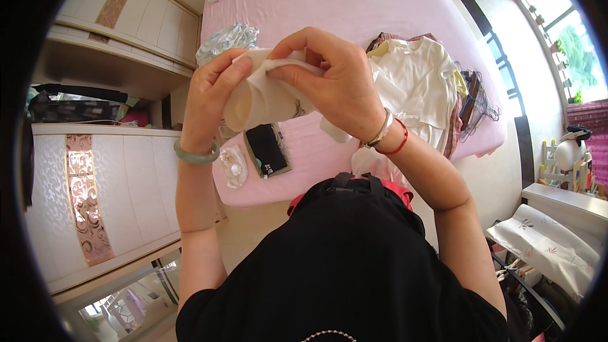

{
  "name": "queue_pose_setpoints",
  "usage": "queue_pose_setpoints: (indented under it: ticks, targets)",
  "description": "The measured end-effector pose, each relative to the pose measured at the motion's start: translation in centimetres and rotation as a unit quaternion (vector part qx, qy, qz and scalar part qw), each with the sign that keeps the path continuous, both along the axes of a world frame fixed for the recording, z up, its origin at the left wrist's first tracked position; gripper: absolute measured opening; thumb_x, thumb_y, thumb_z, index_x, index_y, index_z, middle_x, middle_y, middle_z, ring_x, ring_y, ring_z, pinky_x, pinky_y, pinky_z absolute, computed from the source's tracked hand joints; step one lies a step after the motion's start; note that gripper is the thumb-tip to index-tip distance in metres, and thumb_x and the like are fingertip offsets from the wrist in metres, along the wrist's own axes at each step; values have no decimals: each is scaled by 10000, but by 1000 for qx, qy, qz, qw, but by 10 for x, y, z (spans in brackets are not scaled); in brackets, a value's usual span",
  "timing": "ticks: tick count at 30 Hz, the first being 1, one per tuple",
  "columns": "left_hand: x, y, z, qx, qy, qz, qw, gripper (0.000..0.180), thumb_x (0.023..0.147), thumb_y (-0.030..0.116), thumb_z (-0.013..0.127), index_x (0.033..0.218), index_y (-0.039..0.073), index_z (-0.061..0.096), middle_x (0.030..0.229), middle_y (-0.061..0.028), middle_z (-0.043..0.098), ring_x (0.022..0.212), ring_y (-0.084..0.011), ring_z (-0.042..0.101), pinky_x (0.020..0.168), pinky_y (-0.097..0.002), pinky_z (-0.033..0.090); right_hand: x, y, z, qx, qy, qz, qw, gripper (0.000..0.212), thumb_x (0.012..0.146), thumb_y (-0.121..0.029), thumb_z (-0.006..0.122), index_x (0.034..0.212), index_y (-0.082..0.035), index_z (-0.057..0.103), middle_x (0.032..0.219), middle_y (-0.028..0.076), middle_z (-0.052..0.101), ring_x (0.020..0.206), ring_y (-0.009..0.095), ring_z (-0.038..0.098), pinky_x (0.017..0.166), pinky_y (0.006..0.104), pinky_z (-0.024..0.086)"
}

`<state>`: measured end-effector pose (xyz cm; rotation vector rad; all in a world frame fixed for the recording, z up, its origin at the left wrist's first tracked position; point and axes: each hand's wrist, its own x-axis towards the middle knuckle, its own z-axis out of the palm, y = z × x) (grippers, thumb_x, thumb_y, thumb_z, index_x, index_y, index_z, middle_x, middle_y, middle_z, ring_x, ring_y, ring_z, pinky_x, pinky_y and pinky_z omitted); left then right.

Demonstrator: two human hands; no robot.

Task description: The person folds a black t-shirt and several white garments on a bed. They smooth out each item, fold the sides inward, and then fold the bottom up to create a neat stack. The folded clothes are placed on the bed next to other folded items.

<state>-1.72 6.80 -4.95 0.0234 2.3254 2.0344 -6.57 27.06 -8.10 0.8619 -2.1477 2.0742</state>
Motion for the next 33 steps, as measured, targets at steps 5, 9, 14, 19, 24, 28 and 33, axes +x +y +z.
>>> queue_pose_setpoints:
  ticks: [5,9,14,19,24,28,33]
  targets:
    - [4,19,-4,-21,70,32,997,274,971,257,653,1086,9,676,898,13,668,826,-53,594,747,-205,484,-3,1,-9,-24,-32,-40,998,151,819,-120,753,939,-54,690,592,-27,458,558,43,421,501,229,356]
    - [9,39,-2,-237,187,30,953,280,937,235,695,1105,14,658,890,-40,681,826,-74,615,758,-231,500,-5,-2,-23,-75,-59,-36,995,176,815,-148,771,937,-52,689,599,-19,486,560,43,433,507,227,362]
    - [6,38,-5,-215,82,43,972,318,941,157,695,1200,0,598,1045,-38,660,952,-76,590,816,-219,483,-7,-4,-29,-120,-53,-8,991,193,821,-150,776,946,-33,687,751,2,608,606,62,492,561,231,428]
    - [3,21,-8,-119,85,59,988,254,976,223,634,1130,23,604,930,-16,639,854,-76,557,774,-237,465,-1,14,-23,-15,48,-24,998,245,818,-146,767,1001,-30,653,875,56,674,635,156,573,602,289,482]
    - [1,3,10,-140,145,81,976,232,1007,199,574,1164,28,553,986,-1,589,888,-67,508,795,-211,427,6,25,-62,151,6,8,989,316,811,-301,753,965,-50,635,747,158,633,648,344,611,602,417,480]
    - [1,-20,29,-189,176,37,965,180,1008,153,543,1152,45,538,1028,6,555,920,-61,480,829,-202,402,19,33,-69,200,-21,5,980,232,834,-209,756,911,-12,662,718,133,597,601,257,565,561,365,433]
    - [3,-41,44,-249,151,-7,957,159,980,76,510,1134,42,528,1012,5,540,906,-56,468,824,-200,391,17,29,-89,87,164,-48,981,122,899,-109,676,973,-13,671,740,129,615,694,252,591,628,343,458]
